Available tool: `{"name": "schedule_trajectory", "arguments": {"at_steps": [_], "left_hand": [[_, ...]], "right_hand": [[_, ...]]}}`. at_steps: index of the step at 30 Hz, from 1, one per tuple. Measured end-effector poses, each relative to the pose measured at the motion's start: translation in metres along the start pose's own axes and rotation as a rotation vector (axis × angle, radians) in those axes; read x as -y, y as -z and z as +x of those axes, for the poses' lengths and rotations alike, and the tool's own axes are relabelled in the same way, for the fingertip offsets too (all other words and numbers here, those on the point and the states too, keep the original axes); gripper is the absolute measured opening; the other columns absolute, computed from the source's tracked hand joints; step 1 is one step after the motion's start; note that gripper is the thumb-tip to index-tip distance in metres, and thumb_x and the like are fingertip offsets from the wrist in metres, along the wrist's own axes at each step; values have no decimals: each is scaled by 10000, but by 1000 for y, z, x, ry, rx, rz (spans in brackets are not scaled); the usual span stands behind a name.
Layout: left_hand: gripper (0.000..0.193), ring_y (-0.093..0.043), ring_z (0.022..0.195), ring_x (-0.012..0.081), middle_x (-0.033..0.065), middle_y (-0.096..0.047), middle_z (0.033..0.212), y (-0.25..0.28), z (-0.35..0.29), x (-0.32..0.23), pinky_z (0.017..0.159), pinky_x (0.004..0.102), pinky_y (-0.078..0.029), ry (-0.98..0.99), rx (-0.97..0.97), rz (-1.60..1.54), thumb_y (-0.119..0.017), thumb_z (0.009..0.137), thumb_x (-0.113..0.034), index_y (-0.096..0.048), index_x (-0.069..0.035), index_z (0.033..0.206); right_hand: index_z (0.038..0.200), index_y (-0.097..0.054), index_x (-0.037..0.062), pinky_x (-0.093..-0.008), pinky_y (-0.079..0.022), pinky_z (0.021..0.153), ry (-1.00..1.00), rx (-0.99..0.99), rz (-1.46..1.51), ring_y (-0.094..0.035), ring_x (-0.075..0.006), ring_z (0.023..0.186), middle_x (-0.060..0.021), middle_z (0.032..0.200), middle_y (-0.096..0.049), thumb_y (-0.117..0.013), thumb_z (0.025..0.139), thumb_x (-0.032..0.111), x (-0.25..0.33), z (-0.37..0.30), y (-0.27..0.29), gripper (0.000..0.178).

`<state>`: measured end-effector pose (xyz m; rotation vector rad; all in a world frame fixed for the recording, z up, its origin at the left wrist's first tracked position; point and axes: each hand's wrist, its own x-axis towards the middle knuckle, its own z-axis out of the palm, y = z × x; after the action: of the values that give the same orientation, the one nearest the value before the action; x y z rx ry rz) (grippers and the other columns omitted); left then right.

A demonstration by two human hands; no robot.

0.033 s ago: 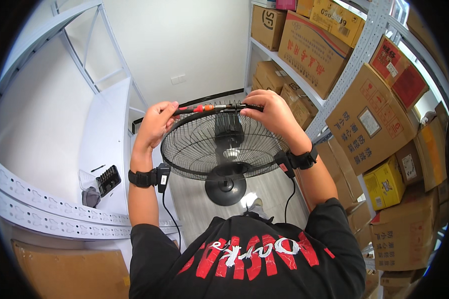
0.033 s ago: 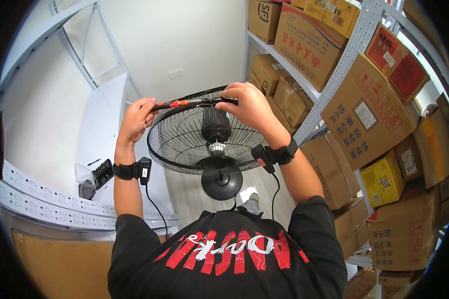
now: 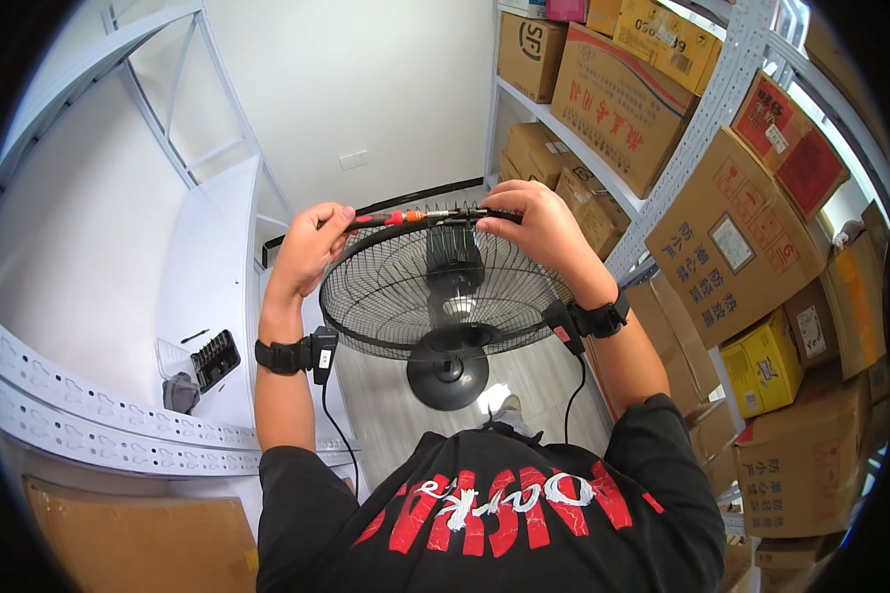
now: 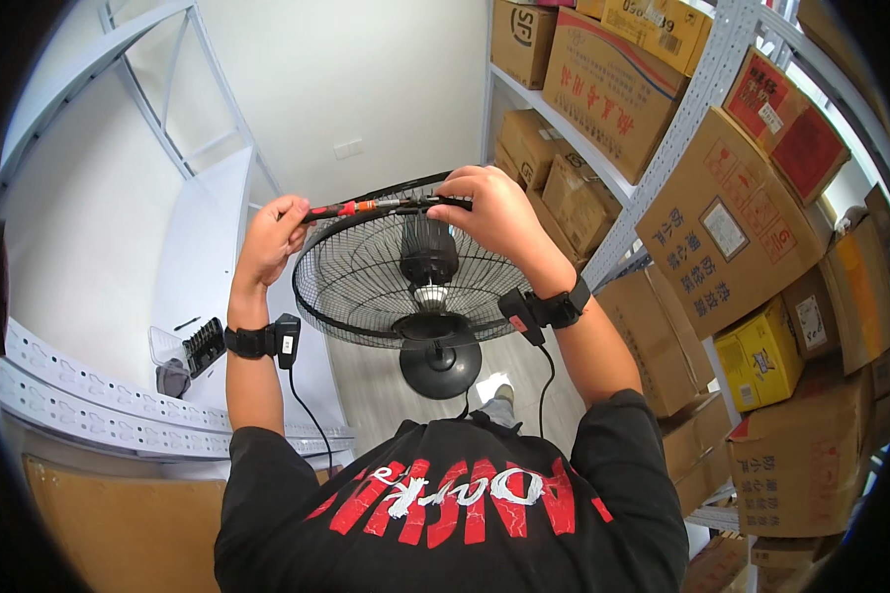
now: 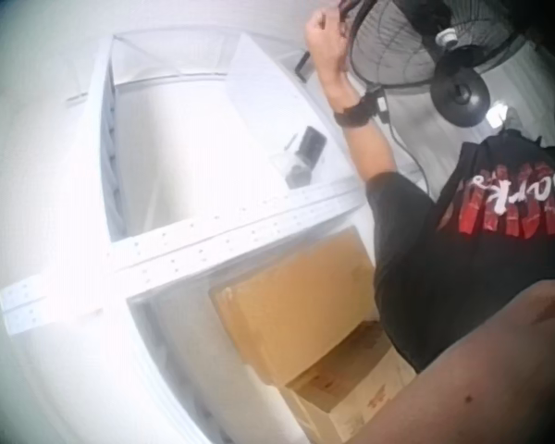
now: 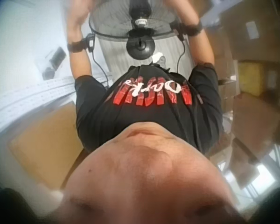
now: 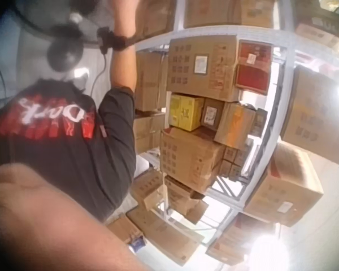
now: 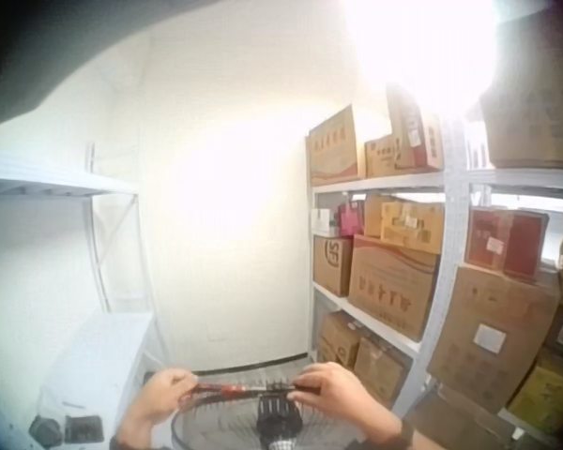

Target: The person assembles a black standing fan by attaching the front grille to the fan head. They use a screwdriver to tighten screws around the grille, then place the screwdriver on a nearby shelf. The person continues to adjust and secure the fan components.

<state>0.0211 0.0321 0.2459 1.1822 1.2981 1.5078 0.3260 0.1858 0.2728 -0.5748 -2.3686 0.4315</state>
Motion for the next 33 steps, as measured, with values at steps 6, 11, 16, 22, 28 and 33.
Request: {"name": "schedule_trajectory", "arguments": {"at_steps": [6,11,16,22,28,33], "left_hand": [[122,-430,707,17,-83,-507,778,-5,-5,7,624,198,-360,-408,-92,347,-686,1007,-169,-656,-53,987],[198,-469,676,28,-45,-570,777,-3,-5,7,609,193,-385,-158,-115,170,-725,984,-219,-679,-33,1035],[579,-522,515,50,38,-613,671,-1,-6,-19,447,188,-391,235,-39,107,-589,1029,-523,-657,31,876],[567,-458,428,22,-32,-508,516,-4,-8,-17,373,191,-331,261,-37,125,-580,1035,-518,-607,-29,750],[395,-348,445,25,-67,-442,551,-4,-6,-11,437,197,-279,138,-20,33,-590,1065,-341,-609,-39,811],[134,-434,722,34,-67,-511,794,0,-7,-3,643,217,-372,-299,5,343,-676,1000,-153,-637,-42,936]], "right_hand": [[1010,-779,54,-409,-528,916,31,-22,-29,-658,-301,1045,-63,1049,-739,-833,827,295,-2,0,-2,308],[999,-772,36,-409,-536,876,40,-6,-10,-670,-320,967,-85,997,-741,-837,820,278,-1,3,-3,308],[977,-768,14,-394,-545,815,46,-15,12,-681,-310,913,-105,994,-741,-838,814,265,1,-1,-1,307],[994,-766,2,-375,-551,825,1,-10,17,-691,-289,944,-106,1019,-744,-831,835,268,5,-1,0,316],[990,-766,5,-383,-544,832,21,9,-1,-685,-294,939,-97,1012,-743,-833,832,265,3,2,0,311],[999,-745,-8,-345,-535,767,67,-2,-2,-665,-247,866,-85,1019,-729,-837,826,191,1,1,0,279]]}}
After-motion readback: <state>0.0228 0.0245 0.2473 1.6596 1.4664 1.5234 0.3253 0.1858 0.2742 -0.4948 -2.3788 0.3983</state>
